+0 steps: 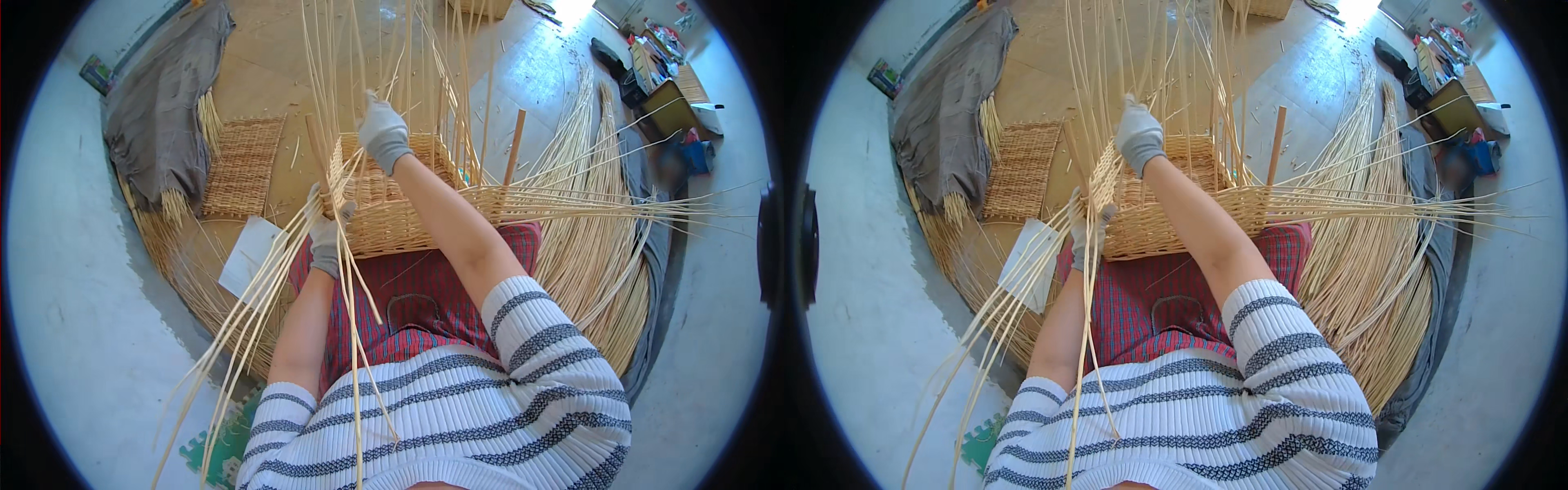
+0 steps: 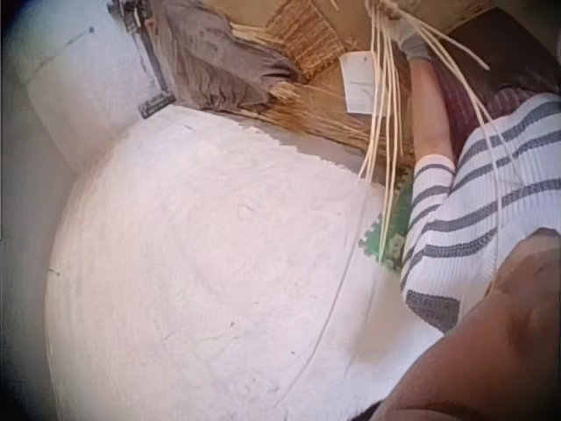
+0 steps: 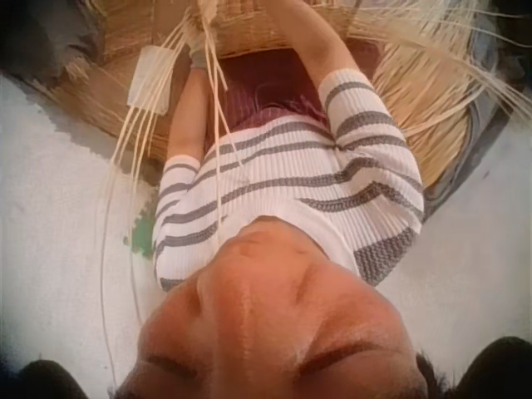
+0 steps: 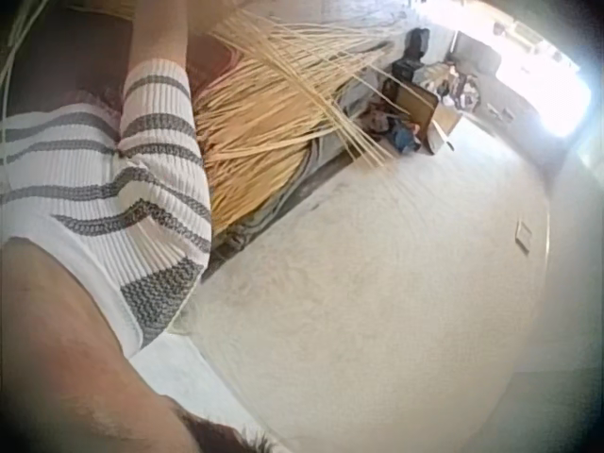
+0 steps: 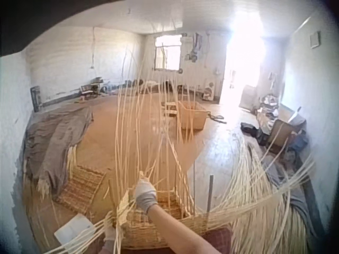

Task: The recorder is weaving a wicker basket, using a tape measure to check dimensions and shears to trim sticks.

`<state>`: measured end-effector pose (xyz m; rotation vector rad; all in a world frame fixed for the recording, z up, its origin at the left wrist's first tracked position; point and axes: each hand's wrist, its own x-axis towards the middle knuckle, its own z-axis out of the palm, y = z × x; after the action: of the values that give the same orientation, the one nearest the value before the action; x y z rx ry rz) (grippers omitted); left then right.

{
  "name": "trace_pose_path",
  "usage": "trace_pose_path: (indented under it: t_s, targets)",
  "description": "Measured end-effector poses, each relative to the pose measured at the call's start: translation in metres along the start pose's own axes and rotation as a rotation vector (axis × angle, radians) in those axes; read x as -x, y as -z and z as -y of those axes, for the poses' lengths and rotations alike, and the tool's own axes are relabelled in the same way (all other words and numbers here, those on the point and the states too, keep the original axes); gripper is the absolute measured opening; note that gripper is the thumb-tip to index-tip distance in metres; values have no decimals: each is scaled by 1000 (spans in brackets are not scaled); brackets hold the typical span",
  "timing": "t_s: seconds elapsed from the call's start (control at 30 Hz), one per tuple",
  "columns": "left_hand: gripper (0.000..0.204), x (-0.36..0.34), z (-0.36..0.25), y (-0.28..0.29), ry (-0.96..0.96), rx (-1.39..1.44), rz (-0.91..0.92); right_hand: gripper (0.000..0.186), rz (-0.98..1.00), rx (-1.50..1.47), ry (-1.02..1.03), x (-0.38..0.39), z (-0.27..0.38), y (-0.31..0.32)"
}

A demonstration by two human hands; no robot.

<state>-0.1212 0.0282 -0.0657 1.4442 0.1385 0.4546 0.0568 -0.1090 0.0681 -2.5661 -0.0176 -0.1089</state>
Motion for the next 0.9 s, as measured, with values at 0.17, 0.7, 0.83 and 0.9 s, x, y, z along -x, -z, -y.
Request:
trace_pose_path:
  t_s: [0.17,0.7,0.83,0.9]
  targets:
    - [71,5,-11,2,351,-248,13,78,36,-389,30,56,-8,46]
    - [23,10,-67,-77,340,-548,520,15,-284,-1307,-592,189,-157,24]
    - [31,-7,-65,-85,681,-366,430,52,-446,-499,508,109,-79,45]
    - [29,-3,-64,-83,669,-270,385,65,-236,-301,359,87,-82,46]
